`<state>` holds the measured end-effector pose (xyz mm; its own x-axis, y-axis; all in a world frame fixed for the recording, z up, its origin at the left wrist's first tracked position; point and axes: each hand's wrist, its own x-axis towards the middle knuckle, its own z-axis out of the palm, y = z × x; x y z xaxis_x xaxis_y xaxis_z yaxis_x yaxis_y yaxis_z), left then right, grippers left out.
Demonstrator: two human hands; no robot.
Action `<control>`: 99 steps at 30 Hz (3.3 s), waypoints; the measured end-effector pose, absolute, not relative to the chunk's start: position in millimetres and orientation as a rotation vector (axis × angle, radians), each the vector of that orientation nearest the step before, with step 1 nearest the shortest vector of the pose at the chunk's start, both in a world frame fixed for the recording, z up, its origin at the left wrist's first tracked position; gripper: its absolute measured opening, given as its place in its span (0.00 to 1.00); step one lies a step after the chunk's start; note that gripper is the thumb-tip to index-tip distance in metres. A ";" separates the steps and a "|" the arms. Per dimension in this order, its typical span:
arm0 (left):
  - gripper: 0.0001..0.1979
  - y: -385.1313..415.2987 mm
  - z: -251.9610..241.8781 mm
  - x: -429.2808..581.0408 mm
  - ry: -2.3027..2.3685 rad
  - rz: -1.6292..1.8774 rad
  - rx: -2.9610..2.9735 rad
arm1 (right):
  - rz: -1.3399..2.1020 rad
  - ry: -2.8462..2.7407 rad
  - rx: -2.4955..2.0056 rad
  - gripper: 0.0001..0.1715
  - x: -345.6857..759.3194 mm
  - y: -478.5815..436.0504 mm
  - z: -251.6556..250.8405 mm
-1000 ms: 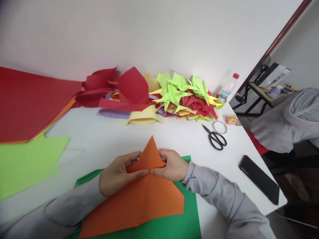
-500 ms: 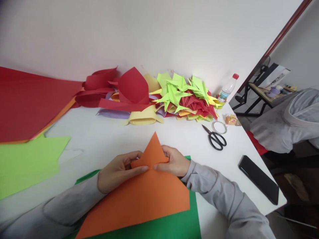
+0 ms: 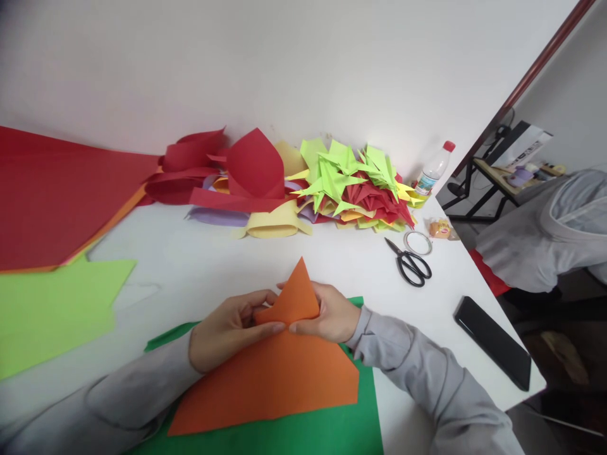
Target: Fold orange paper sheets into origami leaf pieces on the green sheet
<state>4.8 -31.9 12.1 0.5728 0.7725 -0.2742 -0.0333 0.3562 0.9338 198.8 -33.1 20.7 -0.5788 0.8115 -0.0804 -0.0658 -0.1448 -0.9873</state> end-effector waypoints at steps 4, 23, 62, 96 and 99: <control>0.20 -29.8 13.9 5.7 0.851 0.609 1.089 | 1.791 -1.496 -0.857 0.41 199.6 -31.8 18.9; 0.20 -28.8 8.7 5.5 0.872 0.591 1.117 | 1.861 -1.424 -0.877 0.40 200.1 -30.1 20.4; 0.23 -21.8 6.6 3.3 0.916 0.559 1.226 | 1.977 -1.282 -0.827 0.43 205.1 -27.6 18.6; 0.27 -31.4 32.3 4.1 1.056 0.710 1.101 | 1.952 -1.327 -0.896 0.42 206.7 -29.0 10.3; 0.26 -31.0 31.6 3.6 1.050 0.719 1.087 | 1.993 -1.276 -0.868 0.42 208.0 -28.0 9.4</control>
